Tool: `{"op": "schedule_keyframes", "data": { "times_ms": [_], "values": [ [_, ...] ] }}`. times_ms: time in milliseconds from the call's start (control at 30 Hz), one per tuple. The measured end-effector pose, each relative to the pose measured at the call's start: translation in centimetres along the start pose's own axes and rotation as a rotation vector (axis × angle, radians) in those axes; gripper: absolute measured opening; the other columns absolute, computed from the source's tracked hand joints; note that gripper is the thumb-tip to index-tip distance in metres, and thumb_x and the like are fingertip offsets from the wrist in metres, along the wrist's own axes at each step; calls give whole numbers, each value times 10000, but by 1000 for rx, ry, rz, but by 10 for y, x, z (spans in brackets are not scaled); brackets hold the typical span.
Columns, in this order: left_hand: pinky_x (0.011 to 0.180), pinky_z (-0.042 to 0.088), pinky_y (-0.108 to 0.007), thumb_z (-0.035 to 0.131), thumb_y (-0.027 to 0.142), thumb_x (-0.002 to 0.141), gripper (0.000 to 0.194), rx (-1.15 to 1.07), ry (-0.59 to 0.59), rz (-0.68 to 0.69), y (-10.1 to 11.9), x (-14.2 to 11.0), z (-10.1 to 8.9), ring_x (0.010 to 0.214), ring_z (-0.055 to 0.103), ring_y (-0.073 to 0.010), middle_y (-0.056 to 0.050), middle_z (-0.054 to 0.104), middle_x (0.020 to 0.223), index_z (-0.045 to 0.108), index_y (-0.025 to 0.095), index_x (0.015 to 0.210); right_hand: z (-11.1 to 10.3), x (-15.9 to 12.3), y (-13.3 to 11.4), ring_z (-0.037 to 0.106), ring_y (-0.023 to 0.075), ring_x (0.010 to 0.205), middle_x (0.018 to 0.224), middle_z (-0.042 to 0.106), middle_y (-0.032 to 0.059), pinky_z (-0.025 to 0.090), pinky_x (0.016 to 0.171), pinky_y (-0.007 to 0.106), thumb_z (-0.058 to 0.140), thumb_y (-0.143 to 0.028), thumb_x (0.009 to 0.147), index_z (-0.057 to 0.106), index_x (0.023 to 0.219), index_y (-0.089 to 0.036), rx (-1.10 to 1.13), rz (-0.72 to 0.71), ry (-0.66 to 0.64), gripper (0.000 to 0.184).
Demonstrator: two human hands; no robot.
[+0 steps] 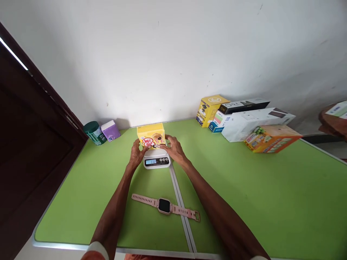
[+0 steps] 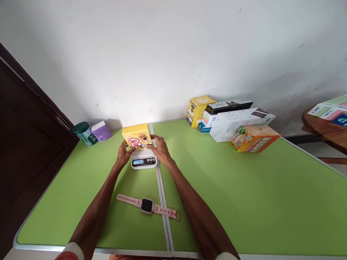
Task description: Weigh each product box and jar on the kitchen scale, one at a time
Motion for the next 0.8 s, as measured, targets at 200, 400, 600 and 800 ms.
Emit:
{"op": "schedule_keyframes", "data": {
  "times_ms": [200,400,600,800],
  "values": [
    [1156,537,-535,823,644,871,592,-14,-3,-11,-7,-3,3,1310,691,-335,-147,756,1364,693,220,1263,3,-3,7,639,383,1378,1424,737,150,536,1182,619,866,-559,824,734,1384,-248,30,30,2,654],
    [1221,486,-559,696,862,871,880,-355,29,-64,-27,-13,4,1472,605,-397,-163,669,1548,615,265,1512,-2,-13,21,562,386,1518,1609,630,147,538,1204,581,630,-873,894,664,1508,-287,215,96,115,850],
    [1256,442,-590,512,996,869,1008,-556,95,-128,-50,-17,8,1496,595,-397,-178,675,1544,590,280,1574,1,-19,40,575,394,1524,1572,685,124,418,1314,621,472,-996,888,715,1449,-290,277,156,178,934],
    [1213,485,-572,515,982,883,982,-586,74,-81,-40,-19,12,1443,644,-386,-163,716,1498,588,291,1577,0,-21,32,609,391,1492,1544,709,118,419,1316,603,479,-948,935,745,1418,-286,235,97,178,862]
  ]
}}
Point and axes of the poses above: each hand's wrist, its own x-axis towards the middle knuckle, its own z-axis out of the palm, y = z × x, the point moved 10 cm from there along x, towards the middle knuckle
